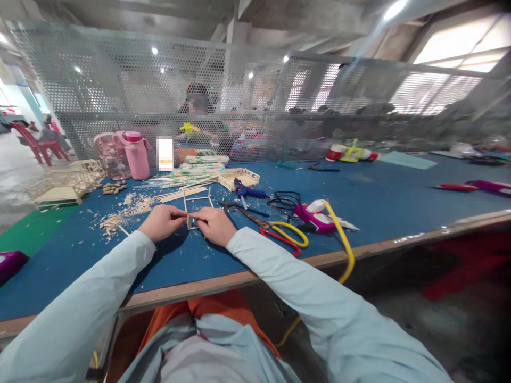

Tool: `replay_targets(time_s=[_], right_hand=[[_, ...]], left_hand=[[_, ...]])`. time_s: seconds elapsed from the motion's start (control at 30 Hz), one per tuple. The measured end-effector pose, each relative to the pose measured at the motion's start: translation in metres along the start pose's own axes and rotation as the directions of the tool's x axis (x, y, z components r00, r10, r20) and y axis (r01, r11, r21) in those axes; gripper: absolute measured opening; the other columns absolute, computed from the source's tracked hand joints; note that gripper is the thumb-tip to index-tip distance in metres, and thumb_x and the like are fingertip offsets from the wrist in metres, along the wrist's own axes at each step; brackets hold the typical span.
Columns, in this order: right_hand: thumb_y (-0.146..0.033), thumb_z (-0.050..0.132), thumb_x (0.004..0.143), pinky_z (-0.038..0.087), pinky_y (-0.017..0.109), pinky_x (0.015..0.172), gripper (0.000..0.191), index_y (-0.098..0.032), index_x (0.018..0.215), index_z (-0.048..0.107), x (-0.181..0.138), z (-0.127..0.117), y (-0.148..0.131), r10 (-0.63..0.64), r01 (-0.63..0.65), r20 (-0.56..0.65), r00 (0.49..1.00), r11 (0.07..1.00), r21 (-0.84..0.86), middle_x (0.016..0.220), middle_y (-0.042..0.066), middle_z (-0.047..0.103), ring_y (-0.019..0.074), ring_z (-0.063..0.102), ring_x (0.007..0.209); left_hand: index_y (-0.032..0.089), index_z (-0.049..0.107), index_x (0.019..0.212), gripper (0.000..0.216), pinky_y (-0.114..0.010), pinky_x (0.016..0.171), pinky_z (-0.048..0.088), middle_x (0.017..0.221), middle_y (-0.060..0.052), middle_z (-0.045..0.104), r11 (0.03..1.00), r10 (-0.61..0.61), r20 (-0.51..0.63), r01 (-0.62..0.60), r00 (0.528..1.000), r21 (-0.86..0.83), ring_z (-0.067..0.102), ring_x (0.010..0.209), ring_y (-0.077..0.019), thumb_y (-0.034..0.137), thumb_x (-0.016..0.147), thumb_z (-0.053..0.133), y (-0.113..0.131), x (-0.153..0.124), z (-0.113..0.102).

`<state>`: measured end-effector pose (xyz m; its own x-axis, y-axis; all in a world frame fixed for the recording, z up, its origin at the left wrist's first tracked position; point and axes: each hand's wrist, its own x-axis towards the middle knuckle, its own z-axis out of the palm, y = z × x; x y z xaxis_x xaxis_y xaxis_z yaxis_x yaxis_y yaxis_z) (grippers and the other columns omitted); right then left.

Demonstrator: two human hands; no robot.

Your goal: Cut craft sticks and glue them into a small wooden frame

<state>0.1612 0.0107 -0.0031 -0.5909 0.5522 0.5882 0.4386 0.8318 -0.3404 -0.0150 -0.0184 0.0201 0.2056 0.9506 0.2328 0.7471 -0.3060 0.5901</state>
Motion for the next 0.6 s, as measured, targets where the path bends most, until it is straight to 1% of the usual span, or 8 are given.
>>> replay_targets(time_s=[0.17,0.3,0.4,0.5,0.6], right_hand=[[-0.005,0.047,0.072,0.046,0.024,0.072,0.032,-0.015,0.094,0.069,0.0,0.002,0.002,-0.029,0.029,-0.018,0.999,1.0,0.002,0.082,0.007,0.068,0.0146,0.059,0.076],[-0.007,0.046,0.074,0.046,0.025,0.073,0.03,-0.015,0.092,0.069,0.0,0.002,0.002,-0.026,0.027,-0.032,0.999,0.999,0.032,0.082,0.007,0.068,0.0144,0.06,0.076],[-0.009,0.044,0.076,0.045,0.025,0.073,0.029,-0.016,0.093,0.066,-0.001,0.001,-0.001,0.005,0.002,-0.084,0.996,0.997,0.082,0.085,0.006,0.067,0.0142,0.059,0.077],[-0.014,0.045,0.077,0.045,0.023,0.064,0.026,-0.016,0.099,0.059,-0.001,-0.002,-0.004,0.084,-0.063,-0.15,0.985,0.988,0.141,0.074,0.003,0.064,0.0118,0.055,0.061],[-0.017,0.046,0.076,0.041,0.021,0.055,0.023,-0.015,0.098,0.053,0.0,-0.005,-0.004,0.136,-0.094,-0.226,0.965,0.978,0.185,0.068,0.0,0.057,0.0091,0.047,0.051]], left_hand=[[0.013,0.071,0.093,0.041,-0.028,0.065,0.046,0.078,-0.006,0.071,1.0,-0.008,0.003,0.008,1.0,-0.012,0.061,0.067,-0.019,0.03,0.066,0.045,0.0,0.0,0.0],[0.015,0.07,0.096,0.041,-0.027,0.067,0.046,0.08,-0.005,0.071,0.999,0.013,-0.005,-0.012,1.0,0.04,0.061,0.069,-0.0189,0.026,0.066,0.043,-0.002,0.0,0.001],[0.014,0.068,0.1,0.044,-0.028,0.066,0.045,0.077,-0.005,0.071,0.998,-0.011,-0.018,0.012,1.0,0.061,0.06,0.066,-0.0182,0.025,0.066,0.042,-0.004,0.001,0.002],[0.012,0.067,0.1,0.045,-0.028,0.066,0.045,0.075,-0.006,0.07,0.996,-0.049,-0.111,0.056,0.993,0.063,0.059,0.066,-0.0183,0.026,0.067,0.041,-0.008,0.004,0.0],[0.012,0.069,0.093,0.041,-0.027,0.062,0.043,0.074,-0.006,0.07,0.985,-0.142,-0.21,0.159,0.967,0.067,0.059,0.063,-0.0182,0.029,0.07,0.039,-0.014,0.008,-0.006]])
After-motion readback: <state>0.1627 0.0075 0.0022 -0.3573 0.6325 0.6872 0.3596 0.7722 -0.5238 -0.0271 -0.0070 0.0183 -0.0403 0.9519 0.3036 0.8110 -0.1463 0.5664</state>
